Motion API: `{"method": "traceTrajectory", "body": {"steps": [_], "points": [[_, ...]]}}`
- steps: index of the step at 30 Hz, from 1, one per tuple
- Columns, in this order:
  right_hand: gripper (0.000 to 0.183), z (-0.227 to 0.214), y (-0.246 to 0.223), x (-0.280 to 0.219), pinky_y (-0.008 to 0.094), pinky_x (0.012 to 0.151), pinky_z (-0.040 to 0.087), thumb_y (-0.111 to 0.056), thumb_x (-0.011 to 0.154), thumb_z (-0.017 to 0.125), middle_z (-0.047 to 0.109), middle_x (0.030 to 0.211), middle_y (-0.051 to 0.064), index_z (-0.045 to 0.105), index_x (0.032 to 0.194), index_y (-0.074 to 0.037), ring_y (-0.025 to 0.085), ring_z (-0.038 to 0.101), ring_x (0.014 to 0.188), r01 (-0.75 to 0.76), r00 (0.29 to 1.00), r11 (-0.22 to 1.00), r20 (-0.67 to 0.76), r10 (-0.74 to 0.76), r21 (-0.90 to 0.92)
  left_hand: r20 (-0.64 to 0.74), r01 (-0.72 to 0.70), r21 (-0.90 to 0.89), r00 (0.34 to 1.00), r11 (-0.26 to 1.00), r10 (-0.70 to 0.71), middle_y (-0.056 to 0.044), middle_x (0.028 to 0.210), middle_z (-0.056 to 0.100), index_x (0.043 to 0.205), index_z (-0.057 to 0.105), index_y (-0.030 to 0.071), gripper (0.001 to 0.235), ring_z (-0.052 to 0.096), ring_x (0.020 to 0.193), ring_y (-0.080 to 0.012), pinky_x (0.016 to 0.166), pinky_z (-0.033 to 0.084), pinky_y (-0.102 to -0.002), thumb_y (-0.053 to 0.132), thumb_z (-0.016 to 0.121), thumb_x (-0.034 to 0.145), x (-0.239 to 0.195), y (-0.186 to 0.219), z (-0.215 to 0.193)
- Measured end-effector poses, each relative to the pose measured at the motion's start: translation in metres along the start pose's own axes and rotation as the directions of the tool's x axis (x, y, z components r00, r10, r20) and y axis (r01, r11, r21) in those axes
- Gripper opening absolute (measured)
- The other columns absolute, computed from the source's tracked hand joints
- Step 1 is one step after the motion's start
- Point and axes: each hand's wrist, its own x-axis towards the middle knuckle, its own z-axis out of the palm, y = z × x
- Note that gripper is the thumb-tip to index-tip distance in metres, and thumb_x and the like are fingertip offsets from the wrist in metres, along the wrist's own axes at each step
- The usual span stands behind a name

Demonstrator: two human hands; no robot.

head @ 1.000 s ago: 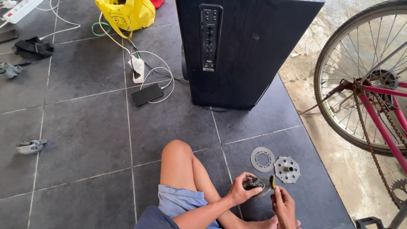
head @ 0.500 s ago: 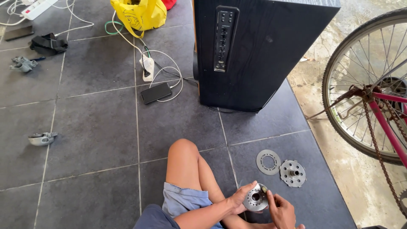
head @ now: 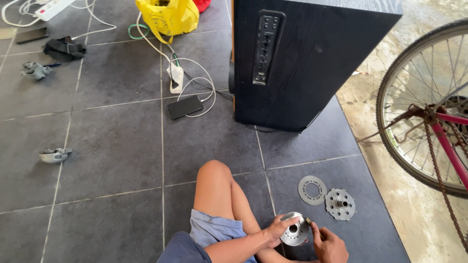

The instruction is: The person sits on the floor and uses a small brush to scrub the inner and outer surfaces of a circular metal mechanical part. They rotate the part to clean different sections while other similar parts lie nearby on the floor.

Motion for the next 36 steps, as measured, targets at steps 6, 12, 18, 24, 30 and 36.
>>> {"method": "traceTrajectory", "body": {"steps": [6, 12, 18, 24, 30, 36], "points": [[0.061, -0.013, -0.01, -0.015, 0.029, 0.064, 0.047, -0.073, 0.093, 0.05, 0.066, 0.061, -0.001, 0.05, 0.063, -0.019, 0.019, 0.067, 0.069, 0.049, 0.994, 0.998, 0.095, -0.054, 0.047, -0.112, -0.078, 0.17, 0.989, 0.982, 0.098, -0.012, 0.096, 0.077, 0.104, 0.076, 0.006, 0.023, 0.075, 0.082, -0.0243, 0.073, 0.064, -0.039, 0.027, 0.077, 0.097, 0.007, -0.001, 0.001], [0.055, -0.025, -0.009, -0.023, 0.035, 0.068, 0.049, -0.067, 0.094, 0.051, 0.074, 0.07, 0.001, 0.064, 0.064, -0.023, 0.023, 0.073, 0.083, 0.09, 0.995, 0.992, 0.036, -0.094, 0.084, -0.103, -0.08, 0.128, 0.99, 0.989, 0.094, -0.015, 0.095, 0.077, 0.104, 0.074, 0.003, 0.02, 0.076, 0.079, -0.0288, 0.071, 0.065, -0.043, 0.021, 0.075, 0.095, 0.005, 0.0, 0.006], [0.055, -0.036, -0.006, -0.026, 0.035, 0.062, 0.041, -0.066, 0.094, 0.049, 0.063, 0.058, 0.0, 0.051, 0.063, -0.021, 0.021, 0.063, 0.067, 0.152, 0.988, 0.968, 0.008, -0.157, 0.199, -0.131, -0.12, 0.18, 0.981, 0.976, 0.145, -0.009, 0.093, 0.075, 0.104, 0.075, 0.004, 0.019, 0.071, 0.081, -0.0188, 0.076, 0.061, -0.035, 0.019, 0.075, 0.091, 0.016, -0.008, 0.001], [0.056, -0.03, -0.002, -0.028, 0.036, 0.06, 0.038, -0.068, 0.093, 0.051, 0.057, 0.052, -0.004, 0.049, 0.062, -0.021, 0.018, 0.055, 0.06, 0.15, 0.986, 0.965, 0.04, -0.163, 0.214, -0.136, -0.103, 0.272, 0.98, 0.957, 0.144, -0.008, 0.091, 0.076, 0.102, 0.076, 0.005, 0.026, 0.07, 0.082, -0.0152, 0.077, 0.057, -0.03, 0.028, 0.073, 0.092, 0.02, -0.009, -0.001], [0.057, -0.017, 0.008, -0.016, 0.036, 0.055, 0.036, -0.064, 0.094, 0.054, 0.055, 0.051, -0.002, 0.047, 0.059, -0.019, 0.019, 0.053, 0.056, 0.196, 0.98, 0.945, -0.08, -0.181, 0.264, -0.109, -0.08, 0.221, 0.988, 0.972, 0.106, -0.019, 0.093, 0.074, 0.11, 0.073, -0.003, 0.029, 0.073, 0.073, -0.0301, 0.063, 0.066, -0.048, 0.021, 0.075, 0.092, 0.01, -0.006, 0.015], [0.054, -0.024, -0.002, -0.02, 0.035, 0.056, 0.039, -0.064, 0.094, 0.052, 0.06, 0.049, -0.003, 0.051, 0.062, -0.02, 0.019, 0.055, 0.055, 0.206, 0.979, 0.947, -0.058, -0.198, 0.248, 0.019, -0.12, 0.384, 0.992, 0.915, 0.122, -0.009, 0.089, 0.069, 0.105, 0.07, 0.005, 0.023, 0.072, 0.076, -0.0217, 0.068, 0.064, -0.036, 0.026, 0.072, 0.096, -0.001, 0.006, 0.021]]}}
